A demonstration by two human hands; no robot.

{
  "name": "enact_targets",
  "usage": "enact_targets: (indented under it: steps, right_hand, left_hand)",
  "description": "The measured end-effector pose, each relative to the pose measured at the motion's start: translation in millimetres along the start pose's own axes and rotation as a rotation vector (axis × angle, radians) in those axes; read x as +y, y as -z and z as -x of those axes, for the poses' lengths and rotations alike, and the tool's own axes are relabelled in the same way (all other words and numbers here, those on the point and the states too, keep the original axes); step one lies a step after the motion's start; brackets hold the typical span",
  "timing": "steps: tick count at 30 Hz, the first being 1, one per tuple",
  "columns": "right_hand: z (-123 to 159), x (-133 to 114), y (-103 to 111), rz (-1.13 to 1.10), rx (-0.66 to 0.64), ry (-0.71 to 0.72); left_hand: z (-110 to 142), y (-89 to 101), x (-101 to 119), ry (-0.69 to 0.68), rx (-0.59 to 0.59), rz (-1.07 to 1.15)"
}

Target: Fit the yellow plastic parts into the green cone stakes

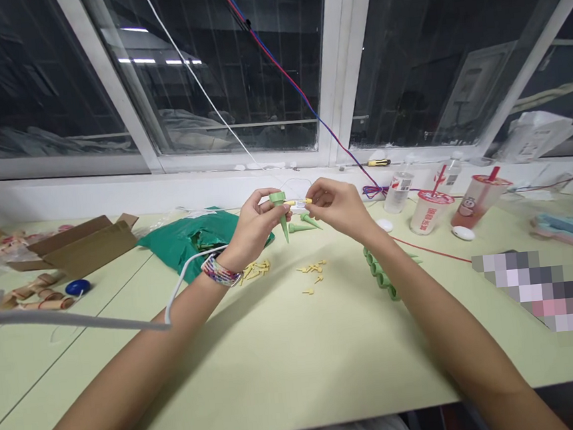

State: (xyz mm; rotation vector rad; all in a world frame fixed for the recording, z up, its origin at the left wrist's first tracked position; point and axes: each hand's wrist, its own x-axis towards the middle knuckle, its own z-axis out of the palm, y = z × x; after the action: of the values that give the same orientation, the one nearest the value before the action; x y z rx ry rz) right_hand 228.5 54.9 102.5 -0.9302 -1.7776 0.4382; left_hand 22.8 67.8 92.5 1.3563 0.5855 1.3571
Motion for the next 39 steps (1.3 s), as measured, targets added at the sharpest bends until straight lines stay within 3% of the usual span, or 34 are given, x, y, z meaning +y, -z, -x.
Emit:
enact_targets:
  steps: [5,19,26,39]
  right_hand:
    - [5,-27,7,0.124,-0.033,0.081]
    - [6,-32,3,0.270,-0.095,0.108]
    - [7,-30,1,0.202,-0.077,0.129]
    - [7,-24,9,0.064,-0.252,-0.049]
  left_hand:
    - [3,-2.9,1,-0.012,-0.005,-0.044]
    - [6,-0.2,-2,-0.015,-0.035,-0.121]
    - [9,-3.0,-1,-0.059,-0.041,-0.199]
    - [10,-3.3,5,-0.091,-0.083,-0.288]
